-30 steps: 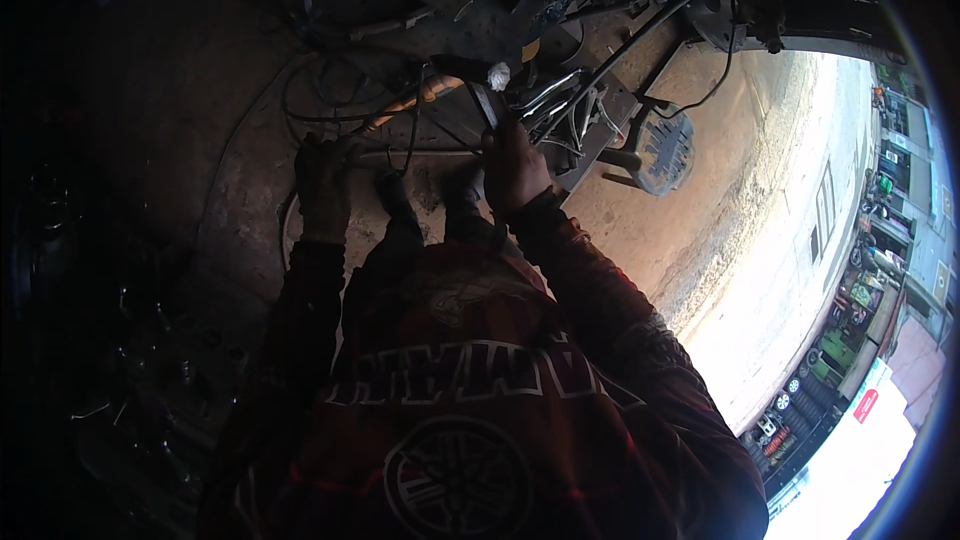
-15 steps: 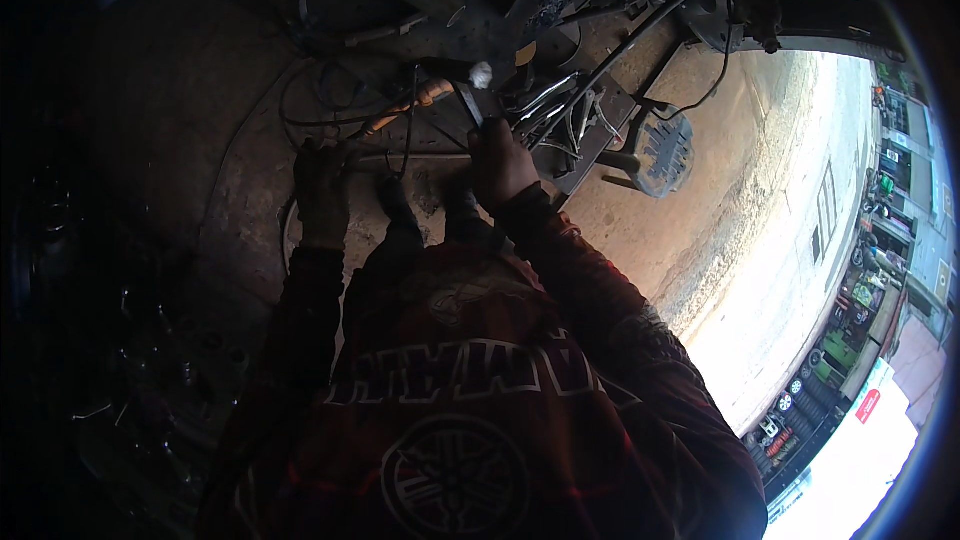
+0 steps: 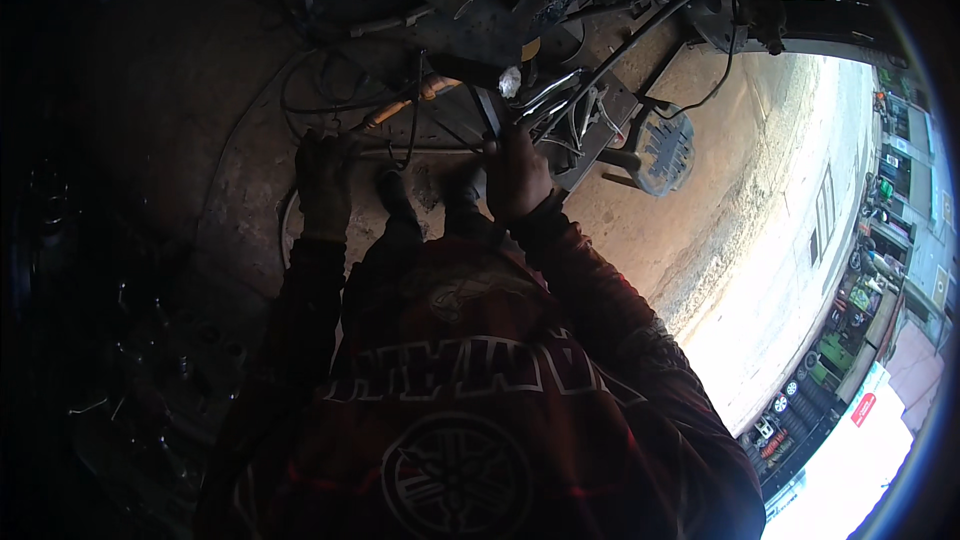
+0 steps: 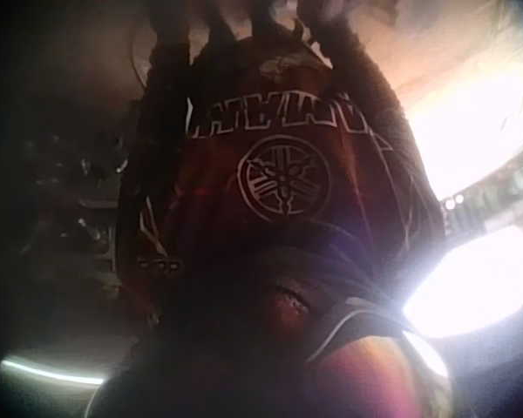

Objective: The person welds metal rods into a frame using a welding electrode holder and then taps the welded joints with a chipping hammer.

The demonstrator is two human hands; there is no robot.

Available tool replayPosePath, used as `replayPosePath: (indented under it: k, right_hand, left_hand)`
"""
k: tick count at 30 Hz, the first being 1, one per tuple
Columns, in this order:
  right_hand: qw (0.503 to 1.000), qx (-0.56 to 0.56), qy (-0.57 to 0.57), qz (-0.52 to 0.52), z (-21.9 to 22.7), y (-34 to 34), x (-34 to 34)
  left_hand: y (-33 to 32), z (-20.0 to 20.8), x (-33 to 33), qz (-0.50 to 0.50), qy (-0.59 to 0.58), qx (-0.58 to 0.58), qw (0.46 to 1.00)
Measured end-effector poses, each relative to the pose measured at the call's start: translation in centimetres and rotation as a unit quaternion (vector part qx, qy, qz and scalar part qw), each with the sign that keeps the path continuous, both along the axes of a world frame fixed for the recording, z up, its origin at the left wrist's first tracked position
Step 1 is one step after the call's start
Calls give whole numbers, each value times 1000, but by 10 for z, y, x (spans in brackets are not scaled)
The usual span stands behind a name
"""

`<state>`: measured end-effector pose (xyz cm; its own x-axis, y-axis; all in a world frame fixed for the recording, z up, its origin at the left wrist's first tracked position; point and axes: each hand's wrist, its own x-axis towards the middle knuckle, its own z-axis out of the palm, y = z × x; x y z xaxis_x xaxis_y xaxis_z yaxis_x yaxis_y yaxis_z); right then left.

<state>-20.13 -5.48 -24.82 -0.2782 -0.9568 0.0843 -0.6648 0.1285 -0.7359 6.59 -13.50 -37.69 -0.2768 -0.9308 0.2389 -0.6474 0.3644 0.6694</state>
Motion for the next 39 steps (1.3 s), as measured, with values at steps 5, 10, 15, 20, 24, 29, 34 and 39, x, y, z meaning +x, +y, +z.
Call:
replayPosePath:
  k: [5, 10, 15, 20, 24, 29, 34, 39]
  right_hand:
    - [999, 5, 45, 24, -6, 9, 7]
    - [999, -36, 0, -14, -19, 17, 10]
    - [1000, -9, 6, -24, -20, 23, 10]
    - [1000, 3, 24, -17, -11, 19, 10]
    - [999, -4, 40, 17, -3, 11, 13]
    - [996, -17, 71, 58, -9, 5, 9]
    - [978, 28, 146, 149, -24, -5, 4]
    - [986, -7, 118, 114, -10, -4, 9]
  left_hand:
    - [-1, 3, 0, 2, -16, 0, 1000]
    - [9, 26, -16, 3, -52, -75, 996]
    - [37, 32, -19, 68, 27, 58, 996]
    - [22, 21, -16, 42, -8, 28, 999]
    - [20, 3, -19, 58, -22, -4, 998]
    - [24, 2, -21, 89, 68, 63, 992]
    - [24, 16, -17, 26, -98, -16, 995]
    - [31, 5, -18, 79, 75, 110, 988]
